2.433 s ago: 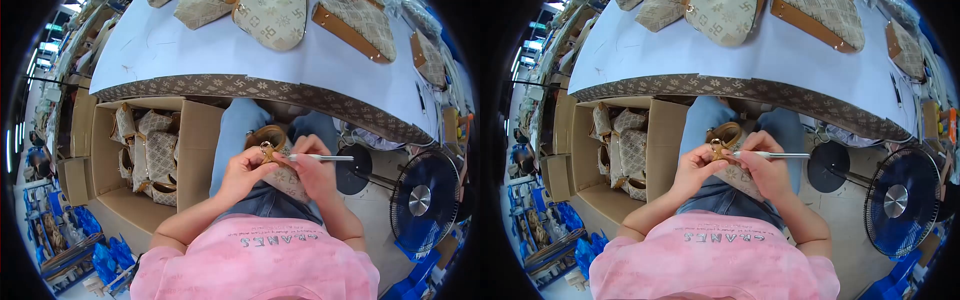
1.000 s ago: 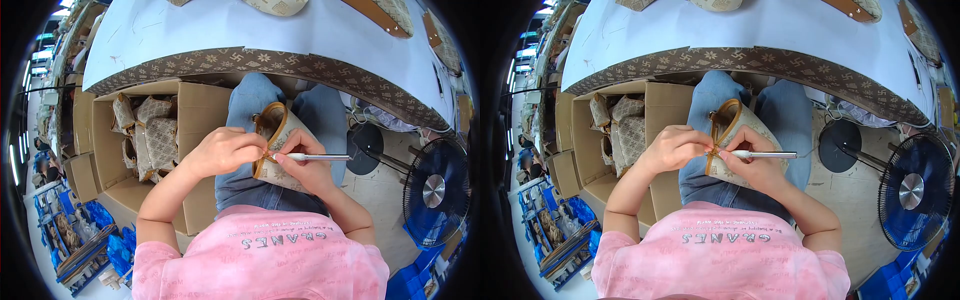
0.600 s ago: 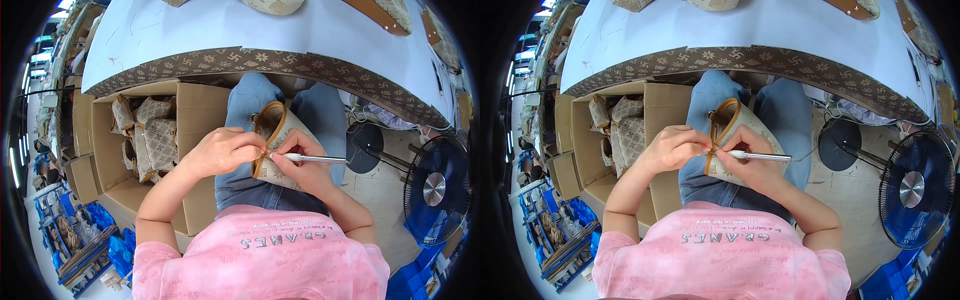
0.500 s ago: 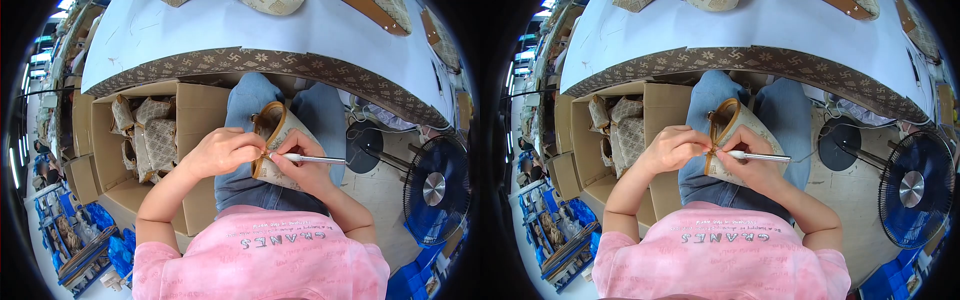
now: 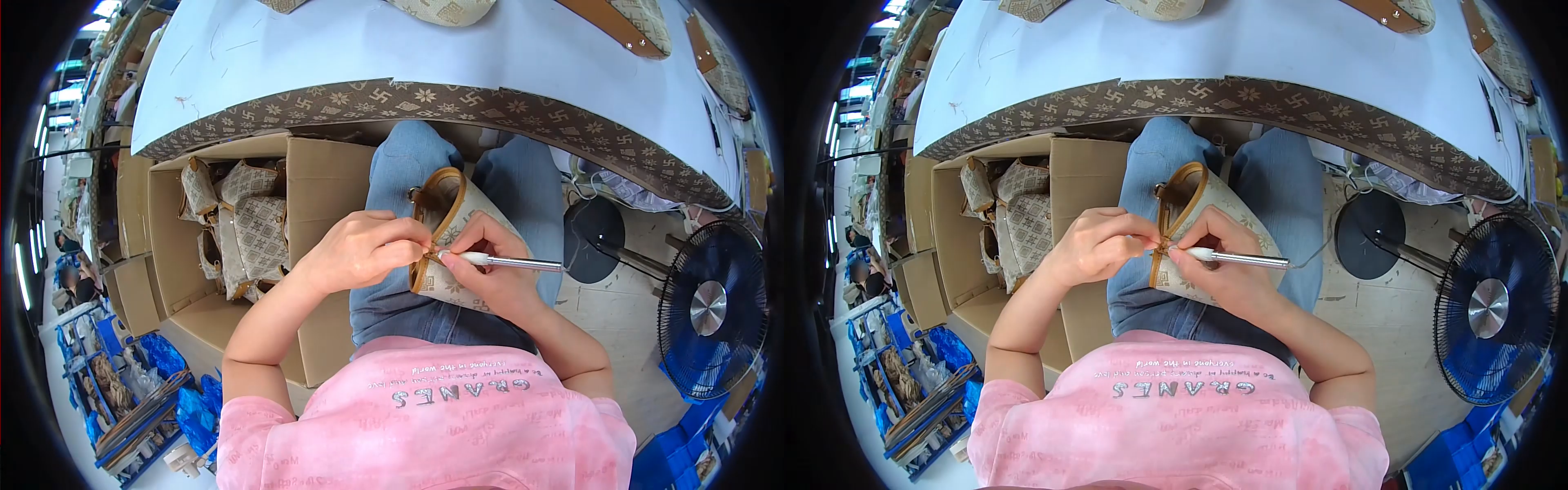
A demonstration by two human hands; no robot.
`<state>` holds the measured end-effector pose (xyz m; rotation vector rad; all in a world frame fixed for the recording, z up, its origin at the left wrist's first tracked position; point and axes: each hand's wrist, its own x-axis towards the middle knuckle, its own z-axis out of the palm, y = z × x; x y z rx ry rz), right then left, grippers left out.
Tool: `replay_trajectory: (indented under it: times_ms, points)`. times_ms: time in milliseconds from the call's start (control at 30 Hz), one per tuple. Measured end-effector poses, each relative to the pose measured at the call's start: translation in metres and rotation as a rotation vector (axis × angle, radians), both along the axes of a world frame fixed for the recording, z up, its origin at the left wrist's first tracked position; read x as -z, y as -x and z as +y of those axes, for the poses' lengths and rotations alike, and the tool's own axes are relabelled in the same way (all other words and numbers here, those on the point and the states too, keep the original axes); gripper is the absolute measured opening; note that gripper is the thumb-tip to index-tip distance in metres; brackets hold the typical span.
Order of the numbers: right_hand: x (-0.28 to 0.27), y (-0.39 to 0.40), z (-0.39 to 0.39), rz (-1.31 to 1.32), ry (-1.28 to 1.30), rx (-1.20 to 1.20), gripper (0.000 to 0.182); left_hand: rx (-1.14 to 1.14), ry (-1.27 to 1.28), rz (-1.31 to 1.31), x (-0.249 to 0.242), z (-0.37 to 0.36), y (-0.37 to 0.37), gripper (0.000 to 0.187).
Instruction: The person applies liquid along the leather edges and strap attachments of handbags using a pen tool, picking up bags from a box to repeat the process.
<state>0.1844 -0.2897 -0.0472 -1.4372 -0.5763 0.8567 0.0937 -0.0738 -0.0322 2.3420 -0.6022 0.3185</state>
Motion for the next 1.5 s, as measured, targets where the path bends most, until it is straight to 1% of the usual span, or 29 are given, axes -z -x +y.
replay_trajectory:
  times_ms: [67,333,600,733,833,867,967,1000,1067,1100,1167,1200,1233,1267,1333,1367,1433,1467,1500]
  points:
    - [0.001,0.0,0.0,-0.012,-0.009,0.001,0.015,-0.002,0.008,-0.004,0.0,0.0,0.0,0.022]
    - [0.0,-0.001,-0.002,0.115,-0.011,0.001,0.015,-0.015,0.051,-0.002,0.002,-0.001,-0.001,0.021]
    - [0.005,-0.001,-0.003,0.024,0.013,-0.014,0.014,0.0,0.031,-0.001,0.0,-0.001,-0.001,0.021]
    - [0.006,-0.002,-0.004,-0.019,-0.016,-0.016,0.015,0.013,0.04,0.018,0.011,0.003,0.002,0.021]
    - [-0.003,-0.006,-0.005,0.183,-0.064,0.028,0.013,-0.457,0.504,0.096,0.028,0.009,0.002,0.021]
    - [-0.002,-0.007,-0.005,0.182,-0.066,0.023,0.013,-0.461,0.502,0.093,0.027,0.016,-0.001,0.021]
    - [0.001,-0.017,-0.005,0.354,-0.378,0.287,0.011,-0.55,-0.191,-0.136,0.018,0.051,-0.015,0.028]
    - [0.0,-0.023,-0.008,0.35,-0.385,0.281,0.011,-0.554,-0.197,-0.143,0.018,0.047,-0.013,0.028]
    - [-0.007,-0.039,-0.02,0.365,-0.478,0.4,0.011,-0.098,-0.429,0.02,0.024,0.027,-0.005,0.032]
    - [-0.012,-0.047,-0.025,0.35,-0.52,0.43,0.011,-0.107,-0.431,0.017,0.031,0.027,-0.008,0.032]
    - [-0.029,-0.064,-0.037,0.299,-0.608,0.504,0.01,0.06,-0.416,-0.093,0.048,0.036,-0.023,0.028]
    - [-0.039,-0.074,-0.044,0.258,-0.651,0.548,0.008,0.15,-0.407,-0.154,0.045,0.035,-0.033,0.027]
    - [-0.051,-0.085,-0.053,0.242,-0.728,0.541,0.01,0.156,-0.4,-0.164,0.042,0.029,-0.036,0.027]
    - [-0.064,-0.092,-0.062,0.228,-0.798,0.536,0.011,0.12,-0.334,-0.065,0.018,0.016,-0.038,0.025]
    - [-0.091,-0.096,-0.073,0.173,-0.822,0.519,0.012,0.051,-0.209,0.13,-0.032,-0.01,-0.042,0.024]
    - [-0.102,-0.097,-0.077,0.131,-0.857,0.49,0.013,0.056,-0.204,0.122,-0.047,-0.02,-0.043,0.024]
    - [-0.112,-0.094,-0.076,0.081,-0.898,0.453,0.014,-0.199,0.467,0.629,-0.074,-0.039,-0.043,0.021]
    - [-0.112,-0.086,-0.069,0.161,-0.888,0.386,0.014,-0.328,0.808,0.877,-0.08,-0.045,-0.043,0.022]
    - [-0.111,-0.077,-0.059,0.243,-0.877,0.317,0.015,-0.33,0.804,0.873,-0.072,-0.047,-0.041,0.022]
